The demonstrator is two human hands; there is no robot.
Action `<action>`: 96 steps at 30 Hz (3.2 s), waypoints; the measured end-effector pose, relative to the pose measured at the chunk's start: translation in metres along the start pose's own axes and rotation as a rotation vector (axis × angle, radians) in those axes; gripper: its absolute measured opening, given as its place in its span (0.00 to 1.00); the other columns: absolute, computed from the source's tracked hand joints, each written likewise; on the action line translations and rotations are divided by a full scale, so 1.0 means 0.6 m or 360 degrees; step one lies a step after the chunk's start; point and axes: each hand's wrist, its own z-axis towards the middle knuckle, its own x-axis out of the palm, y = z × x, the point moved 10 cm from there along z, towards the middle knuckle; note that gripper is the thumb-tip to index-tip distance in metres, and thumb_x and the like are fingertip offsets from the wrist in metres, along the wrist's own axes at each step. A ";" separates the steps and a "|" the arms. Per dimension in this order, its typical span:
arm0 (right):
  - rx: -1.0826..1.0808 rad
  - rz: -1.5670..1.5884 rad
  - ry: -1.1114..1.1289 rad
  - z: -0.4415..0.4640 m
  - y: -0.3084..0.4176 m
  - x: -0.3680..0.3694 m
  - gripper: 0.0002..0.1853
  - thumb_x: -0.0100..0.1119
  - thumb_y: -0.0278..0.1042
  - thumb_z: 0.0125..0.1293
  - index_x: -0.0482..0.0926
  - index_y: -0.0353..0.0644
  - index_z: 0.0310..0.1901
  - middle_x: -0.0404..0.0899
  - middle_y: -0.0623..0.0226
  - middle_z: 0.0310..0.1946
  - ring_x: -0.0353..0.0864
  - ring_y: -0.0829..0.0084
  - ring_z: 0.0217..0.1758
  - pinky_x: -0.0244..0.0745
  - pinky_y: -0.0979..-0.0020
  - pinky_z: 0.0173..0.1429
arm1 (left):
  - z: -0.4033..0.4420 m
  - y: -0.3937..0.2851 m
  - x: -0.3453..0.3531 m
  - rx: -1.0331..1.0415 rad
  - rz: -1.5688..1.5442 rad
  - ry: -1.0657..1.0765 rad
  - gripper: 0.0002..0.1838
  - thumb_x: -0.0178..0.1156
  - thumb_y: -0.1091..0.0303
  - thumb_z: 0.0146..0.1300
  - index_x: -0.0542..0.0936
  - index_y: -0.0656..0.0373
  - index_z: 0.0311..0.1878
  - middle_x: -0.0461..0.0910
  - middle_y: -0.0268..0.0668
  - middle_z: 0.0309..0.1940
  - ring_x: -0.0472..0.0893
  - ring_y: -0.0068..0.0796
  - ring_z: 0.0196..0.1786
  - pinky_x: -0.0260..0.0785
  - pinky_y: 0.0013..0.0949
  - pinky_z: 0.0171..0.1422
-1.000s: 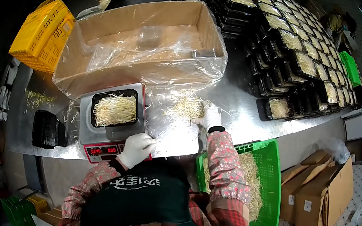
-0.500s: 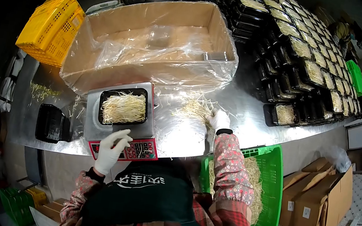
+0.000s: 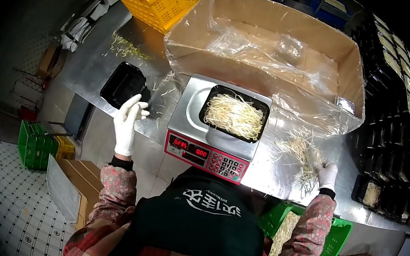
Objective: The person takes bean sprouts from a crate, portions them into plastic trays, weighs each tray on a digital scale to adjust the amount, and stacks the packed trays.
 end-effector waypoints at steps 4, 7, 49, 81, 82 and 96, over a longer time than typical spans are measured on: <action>-0.0316 -0.0336 -0.0075 -0.006 0.116 -0.024 0.12 0.69 0.33 0.51 0.85 0.33 0.34 0.83 0.54 0.23 0.83 0.69 0.25 0.76 0.68 0.34 | 0.007 0.067 0.025 -0.0130 0.0062 0.0214 0.18 0.53 0.68 0.73 0.75 0.64 0.62 0.82 0.37 0.50 0.81 0.20 0.44 0.72 0.22 0.49; -0.0398 0.0257 0.0058 -0.039 0.297 -0.032 0.13 0.69 0.29 0.56 0.85 0.33 0.42 0.81 0.67 0.21 0.76 0.80 0.23 0.72 0.73 0.31 | 0.027 0.097 0.057 -0.0113 0.0055 0.0335 0.19 0.51 0.65 0.74 0.73 0.63 0.64 0.79 0.39 0.56 0.79 0.22 0.51 0.71 0.24 0.53; -0.0927 0.0653 0.0163 -0.095 0.505 0.043 0.08 0.64 0.29 0.57 0.86 0.45 0.39 0.85 0.58 0.37 0.84 0.59 0.39 0.79 0.65 0.46 | -0.073 0.028 0.454 0.1371 0.1519 0.1281 0.29 0.54 0.57 0.66 0.67 0.55 0.69 0.70 0.44 0.64 0.68 0.48 0.65 0.60 0.51 0.68; -0.1173 -0.0460 -0.0911 0.037 0.510 -0.251 0.08 0.61 0.32 0.64 0.84 0.43 0.42 0.83 0.62 0.35 0.83 0.63 0.41 0.78 0.67 0.46 | 0.017 -0.013 0.356 0.0866 0.1538 0.1254 0.65 0.78 0.48 0.39 0.49 0.61 0.76 0.52 0.52 0.74 0.51 0.54 0.77 0.46 0.49 0.78; -0.1164 0.0063 -0.0676 0.038 0.499 -0.244 0.08 0.61 0.33 0.65 0.84 0.42 0.42 0.84 0.63 0.34 0.83 0.68 0.39 0.77 0.70 0.45 | 0.021 -0.037 0.345 0.0628 0.0978 0.1194 0.64 0.77 0.51 0.42 0.48 0.62 0.77 0.52 0.51 0.75 0.52 0.52 0.77 0.46 0.47 0.78; -0.0905 0.0070 -0.0320 -0.164 0.482 0.142 0.42 0.55 0.50 0.68 0.50 0.27 0.72 0.54 0.35 0.71 0.52 0.45 0.76 0.45 0.55 0.78 | 0.071 0.068 0.167 -0.0227 -0.1122 -0.0096 0.23 0.53 0.70 0.69 0.65 0.60 0.66 0.77 0.38 0.43 0.80 0.26 0.39 0.78 0.29 0.44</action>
